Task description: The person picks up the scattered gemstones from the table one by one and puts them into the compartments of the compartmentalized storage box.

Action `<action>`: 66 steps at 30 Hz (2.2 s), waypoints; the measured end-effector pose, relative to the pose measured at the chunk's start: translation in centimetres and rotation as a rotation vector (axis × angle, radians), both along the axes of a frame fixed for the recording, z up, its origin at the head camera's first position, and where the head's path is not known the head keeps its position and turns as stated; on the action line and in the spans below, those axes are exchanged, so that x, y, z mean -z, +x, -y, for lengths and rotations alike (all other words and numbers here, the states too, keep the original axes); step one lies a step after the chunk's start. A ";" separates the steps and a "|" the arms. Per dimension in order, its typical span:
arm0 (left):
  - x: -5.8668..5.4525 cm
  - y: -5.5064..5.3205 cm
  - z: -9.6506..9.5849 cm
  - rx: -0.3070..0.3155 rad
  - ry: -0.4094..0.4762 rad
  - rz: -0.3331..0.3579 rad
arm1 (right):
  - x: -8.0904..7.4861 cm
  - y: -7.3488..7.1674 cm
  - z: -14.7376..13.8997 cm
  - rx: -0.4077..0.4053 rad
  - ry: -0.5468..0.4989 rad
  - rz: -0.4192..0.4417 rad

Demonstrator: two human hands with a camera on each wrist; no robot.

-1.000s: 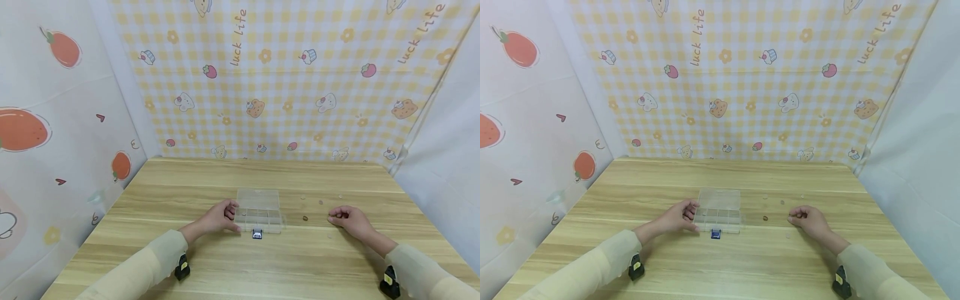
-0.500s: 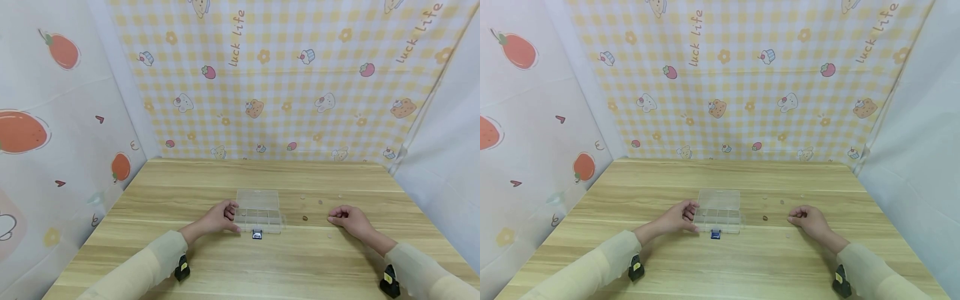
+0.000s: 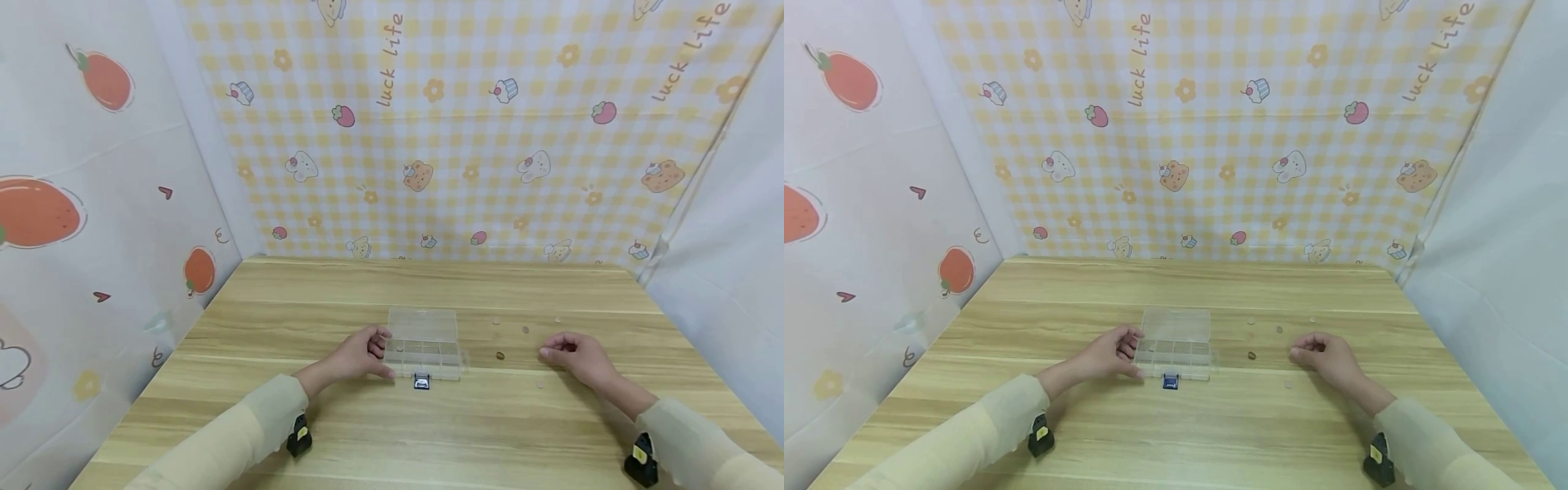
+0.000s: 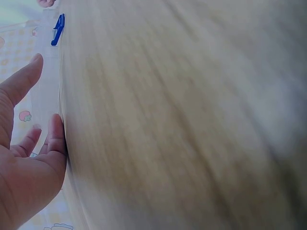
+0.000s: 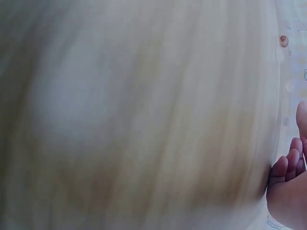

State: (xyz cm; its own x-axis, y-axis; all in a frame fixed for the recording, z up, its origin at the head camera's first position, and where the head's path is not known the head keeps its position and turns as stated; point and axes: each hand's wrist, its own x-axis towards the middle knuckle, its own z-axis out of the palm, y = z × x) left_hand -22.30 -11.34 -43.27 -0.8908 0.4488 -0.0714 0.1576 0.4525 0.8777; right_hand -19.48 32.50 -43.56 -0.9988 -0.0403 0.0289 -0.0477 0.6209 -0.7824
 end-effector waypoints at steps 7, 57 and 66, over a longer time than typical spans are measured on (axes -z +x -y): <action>0.0 0.0 0.0 -0.003 -0.014 -0.001 | -0.3 -0.4 0.5 0.017 0.012 -0.034; -0.2 0.0 0.1 0.005 -0.006 0.006 | -1.3 -3.4 12.7 -0.122 -0.267 -0.073; -0.1 0.0 0.0 -0.004 -0.014 0.004 | -1.3 -4.2 14.8 -0.182 -0.296 -0.105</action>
